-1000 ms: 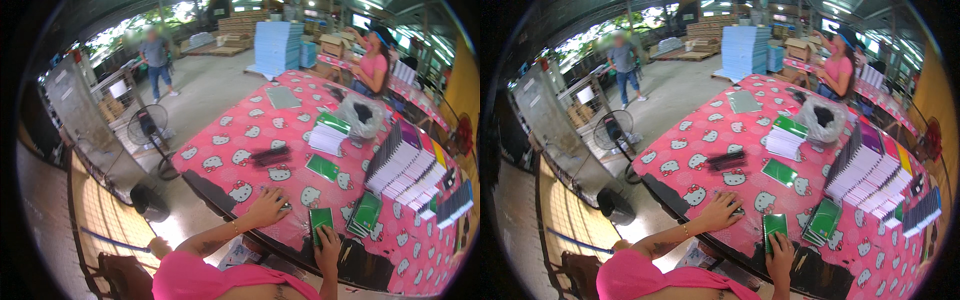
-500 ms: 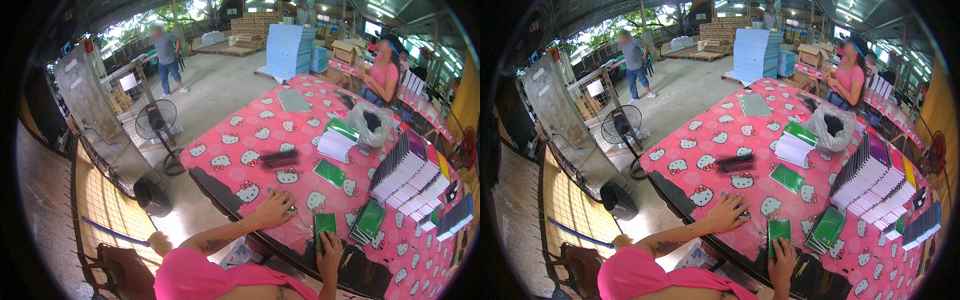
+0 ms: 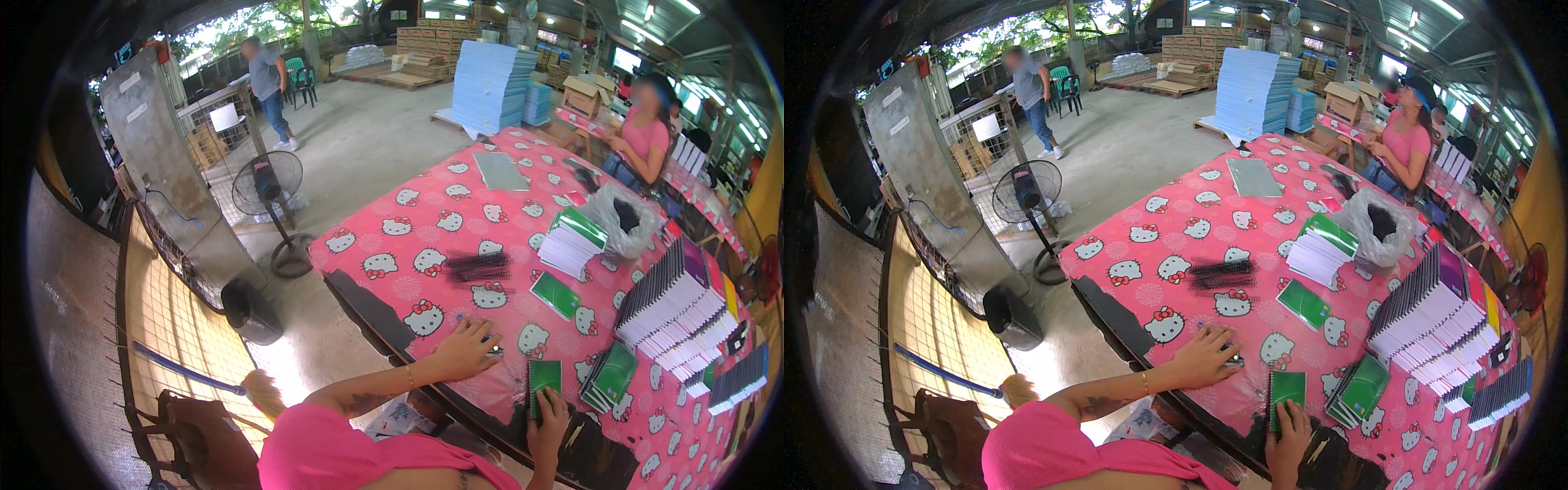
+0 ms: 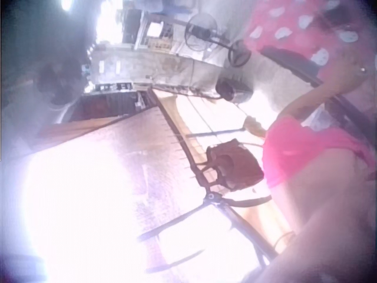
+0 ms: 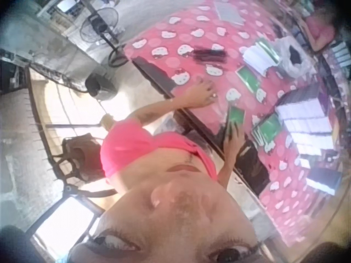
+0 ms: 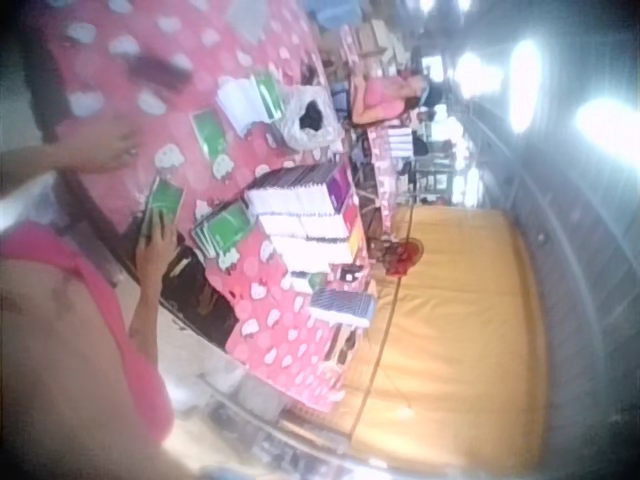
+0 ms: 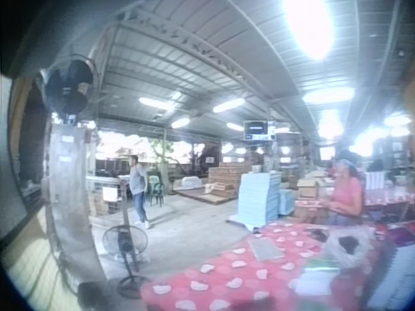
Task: The person inserts spiral coils into the punched holes of green notebooks and then cuts the excess wire using a tool.
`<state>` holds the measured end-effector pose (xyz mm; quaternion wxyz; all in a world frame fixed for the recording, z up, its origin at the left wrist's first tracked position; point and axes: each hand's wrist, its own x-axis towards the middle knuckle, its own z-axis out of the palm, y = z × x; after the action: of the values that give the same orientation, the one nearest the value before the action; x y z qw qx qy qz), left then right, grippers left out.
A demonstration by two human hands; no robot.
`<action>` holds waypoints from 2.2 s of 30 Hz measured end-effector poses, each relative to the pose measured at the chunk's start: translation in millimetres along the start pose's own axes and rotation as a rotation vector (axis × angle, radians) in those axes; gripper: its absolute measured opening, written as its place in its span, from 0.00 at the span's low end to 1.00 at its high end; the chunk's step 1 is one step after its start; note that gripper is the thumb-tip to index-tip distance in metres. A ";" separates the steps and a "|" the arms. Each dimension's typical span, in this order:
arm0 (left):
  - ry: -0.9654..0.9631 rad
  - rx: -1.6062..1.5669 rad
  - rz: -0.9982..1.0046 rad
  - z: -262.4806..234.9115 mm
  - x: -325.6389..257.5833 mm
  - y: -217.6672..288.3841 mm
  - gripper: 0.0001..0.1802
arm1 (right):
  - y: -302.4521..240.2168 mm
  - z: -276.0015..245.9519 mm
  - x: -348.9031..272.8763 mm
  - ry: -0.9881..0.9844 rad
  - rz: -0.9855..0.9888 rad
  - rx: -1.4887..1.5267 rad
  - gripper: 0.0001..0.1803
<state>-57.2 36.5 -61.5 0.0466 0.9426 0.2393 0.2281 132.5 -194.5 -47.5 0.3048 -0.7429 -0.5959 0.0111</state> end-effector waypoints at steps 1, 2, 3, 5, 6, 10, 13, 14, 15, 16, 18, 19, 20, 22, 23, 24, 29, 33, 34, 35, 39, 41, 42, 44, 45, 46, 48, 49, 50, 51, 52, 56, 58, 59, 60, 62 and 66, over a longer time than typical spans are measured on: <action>0.009 -0.005 0.008 1.1 0.7 0.0 0.30 | 2.2 0.6 -0.5 0.005 0.002 -0.006 0.30; 0.011 -0.003 0.001 0.6 0.9 0.1 0.30 | 2.9 1.7 -0.5 0.011 0.003 -0.010 0.30; 0.012 -0.008 0.003 0.1 1.0 0.5 0.30 | 3.2 2.1 0.0 0.007 -0.005 -0.008 0.30; 0.016 -0.007 -0.013 -0.7 -1.0 -0.4 0.30 | 2.1 2.0 1.5 -0.004 -0.010 -0.011 0.30; 0.012 -0.012 -0.018 -1.2 -3.7 -1.7 0.30 | 1.1 3.2 2.4 -0.016 -0.027 -0.005 0.30; 0.008 -0.028 -0.043 0.9 -12.8 -4.7 0.32 | -3.5 6.1 1.7 -0.022 -0.060 -0.013 0.30; -0.004 -0.091 0.055 10.8 2.1 -3.6 0.33 | 14.8 6.8 0.6 0.009 -0.116 -0.038 0.31; 0.006 -0.084 0.013 3.5 -2.7 -7.1 0.33 | -1.6 -5.3 5.2 -0.001 -0.113 -0.046 0.24; -0.046 -0.061 0.022 -11.3 -3.6 -10.8 0.34 | -14.6 -14.1 6.8 -0.005 -0.099 -0.057 0.20; -0.100 -0.044 0.037 -21.5 -5.1 -13.3 0.35 | -18.4 -16.6 8.8 -0.011 -0.120 -0.069 0.20; -0.120 -0.045 0.019 -27.4 -13.8 -20.6 0.35 | -20.8 -17.4 9.7 -0.016 -0.136 -0.050 0.20; -0.140 -0.055 0.019 -27.4 -16.4 -22.7 0.35 | -21.1 -18.6 9.2 -0.010 -0.138 -0.042 0.20; -0.140 -0.050 0.021 -22.3 -19.2 -22.8 0.35 | -21.9 -19.3 9.5 -0.006 -0.139 -0.038 0.20; -0.013 0.028 -0.021 -6.7 -30.5 -22.8 0.35 | -19.8 -14.2 13.5 -0.020 -0.162 -0.032 0.20; -0.014 0.026 -0.015 -7.4 -28.2 -21.7 0.35 | -20.3 -16.0 13.9 -0.017 -0.156 -0.034 0.20; -0.032 0.022 -0.020 -8.2 -26.3 -20.8 0.34 | -21.3 -17.7 14.7 -0.018 -0.156 -0.045 0.19; -0.033 -0.014 -0.038 -6.1 -22.1 -20.2 0.33 | -25.1 -21.4 17.6 0.001 -0.165 -0.042 0.18; -0.010 -0.047 -0.040 -7.8 -22.2 -19.7 0.32 | -27.4 -21.9 20.2 -0.026 -0.148 -0.069 0.18; 0.011 -0.054 -0.036 -7.7 -22.2 -19.9 0.32 | -27.7 -21.5 21.0 -0.024 -0.145 -0.059 0.17; 0.007 -0.058 -0.040 -7.4 -22.0 -19.9 0.32 | -27.8 -21.1 21.8 -0.031 -0.144 -0.060 0.17; 0.014 -0.073 -0.049 -7.8 -21.2 -19.4 0.30 | -27.3 -19.9 24.0 -0.036 -0.141 -0.032 0.18; 0.021 -0.082 -0.053 -8.3 -20.6 -19.6 0.30 | -24.2 -16.8 23.7 -0.050 -0.133 -0.047 0.18; 0.021 -0.091 -0.054 -8.3 -20.3 -19.7 0.30 | -20.6 -14.1 22.8 -0.037 -0.130 -0.043 0.18; 0.019 -0.100 -0.059 -7.6 -20.5 -20.5 0.30 | -18.0 -11.2 22.3 -0.027 -0.128 -0.039 0.18; 0.029 -0.101 -0.057 -6.8 -21.1 -20.8 0.30 | -18.3 -11.1 22.4 -0.031 -0.118 -0.039 0.19; 0.038 -0.101 -0.055 -6.1 -21.6 -21.6 0.30 | -18.2 -10.8 22.4 -0.037 -0.109 -0.039 0.19; 0.018 -0.115 -0.062 -10.6 -19.9 -21.7 0.30 | -14.5 -10.0 22.1 -0.047 -0.110 -0.025 0.20; -0.002 -0.127 -0.067 -12.9 -19.6 -21.2 0.30 | -13.0 -9.8 21.8 -0.056 -0.112 -0.010 0.21; -0.002 -0.127 -0.067 -13.4 -19.2 -21.3 0.30 | -12.6 -9.4 22.0 -0.056 -0.112 -0.010 0.21; 0.004 -0.122 -0.066 -14.0 -19.2 -21.1 0.30 | -12.3 -9.3 21.8 -0.053 -0.113 -0.013 0.21; 0.010 -0.116 -0.065 -14.6 -19.5 -20.7 0.30 | -12.2 -9.3 21.3 -0.051 -0.114 -0.015 0.21; 0.016 -0.099 -0.062 -13.1 -20.2 -21.0 0.31 | -12.6 -9.7 20.6 -0.048 -0.120 -0.027 0.21; 0.017 -0.096 -0.057 -13.1 -20.2 -20.2 0.30 | -11.0 -9.6 19.3 -0.045 -0.125 -0.003 0.21; 0.021 -0.091 -0.054 -13.1 -20.0 -20.2 0.30 | -10.0 -9.2 18.6 -0.038 -0.129 -0.002 0.21; 0.014 -0.090 -0.053 -13.3 -20.0 -20.0 0.30 | -8.8 -8.9 17.6 -0.040 -0.128 -0.006 0.21; 0.011 -0.084 -0.049 -12.1 -20.4 -19.6 0.30 | -9.2 -10.2 15.9 -0.036 -0.131 -0.009 0.21; 0.040 -0.074 -0.038 -7.9 -21.9 -18.4 0.30 | -12.3 -12.7 13.6 -0.038 -0.134 -0.022 0.20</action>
<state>-85.8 42.3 -66.9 0.0809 0.9309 0.2494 0.2545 130.5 -186.7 -26.8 0.2852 -0.7042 -0.6502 -0.0017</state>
